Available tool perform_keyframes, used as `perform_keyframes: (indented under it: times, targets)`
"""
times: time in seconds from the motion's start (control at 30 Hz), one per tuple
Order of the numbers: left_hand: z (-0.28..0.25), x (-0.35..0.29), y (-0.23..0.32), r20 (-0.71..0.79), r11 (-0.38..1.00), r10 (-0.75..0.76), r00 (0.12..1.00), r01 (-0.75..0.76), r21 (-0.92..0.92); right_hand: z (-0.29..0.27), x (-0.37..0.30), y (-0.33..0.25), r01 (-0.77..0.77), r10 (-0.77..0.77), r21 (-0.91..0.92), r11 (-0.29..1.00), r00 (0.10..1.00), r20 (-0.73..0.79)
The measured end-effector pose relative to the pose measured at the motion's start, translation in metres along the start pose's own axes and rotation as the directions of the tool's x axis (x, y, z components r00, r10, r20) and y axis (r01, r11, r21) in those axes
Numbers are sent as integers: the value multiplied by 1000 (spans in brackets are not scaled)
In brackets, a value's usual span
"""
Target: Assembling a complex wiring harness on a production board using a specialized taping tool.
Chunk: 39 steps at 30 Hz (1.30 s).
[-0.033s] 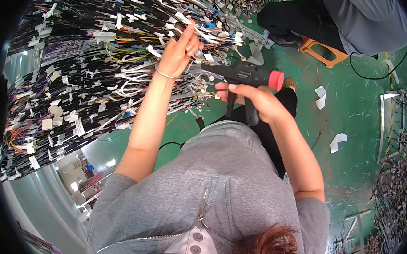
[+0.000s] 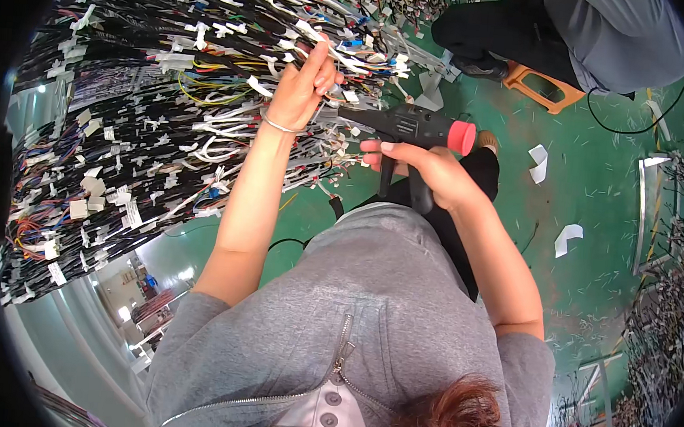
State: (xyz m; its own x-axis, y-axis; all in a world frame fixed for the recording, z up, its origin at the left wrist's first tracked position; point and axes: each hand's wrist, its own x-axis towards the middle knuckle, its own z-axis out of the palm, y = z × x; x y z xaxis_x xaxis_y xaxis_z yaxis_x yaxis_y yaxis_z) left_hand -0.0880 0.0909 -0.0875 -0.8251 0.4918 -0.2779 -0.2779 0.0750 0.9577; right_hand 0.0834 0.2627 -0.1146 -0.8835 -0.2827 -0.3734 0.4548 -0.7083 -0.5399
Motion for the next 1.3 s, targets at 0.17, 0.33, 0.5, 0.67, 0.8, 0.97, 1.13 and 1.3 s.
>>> perform_keyframes:
  times: [0.17,0.33,0.5,0.67,0.8,0.97,1.13,1.3]
  targets:
    - [7,-3,-4,-70,996,77,995,-74,44,32,-3,-14,-114,104,-41,993,977,-185]
    - [6,-3,-9,-72,994,96,993,-93,54,34,4,-16,-87,107,110,990,976,-188]
    - [6,-3,-9,-58,994,109,992,-107,29,41,-4,-1,-109,162,277,955,971,-178]
    - [-1,0,-4,-28,995,14,1000,-16,-101,5,-23,19,180,-248,-388,904,960,-132]
    - [-10,26,7,16,855,-187,982,170,-490,2,-36,39,185,-541,-967,175,839,63]
    - [3,39,1,-79,844,-227,971,155,-514,33,-30,59,252,-264,-84,964,947,-184]
    - [16,37,0,-143,876,-231,963,141,-462,24,-11,46,271,-234,161,949,948,-214]
    - [19,29,4,-71,889,-212,975,162,-428,35,-8,28,204,-121,401,893,967,-224]
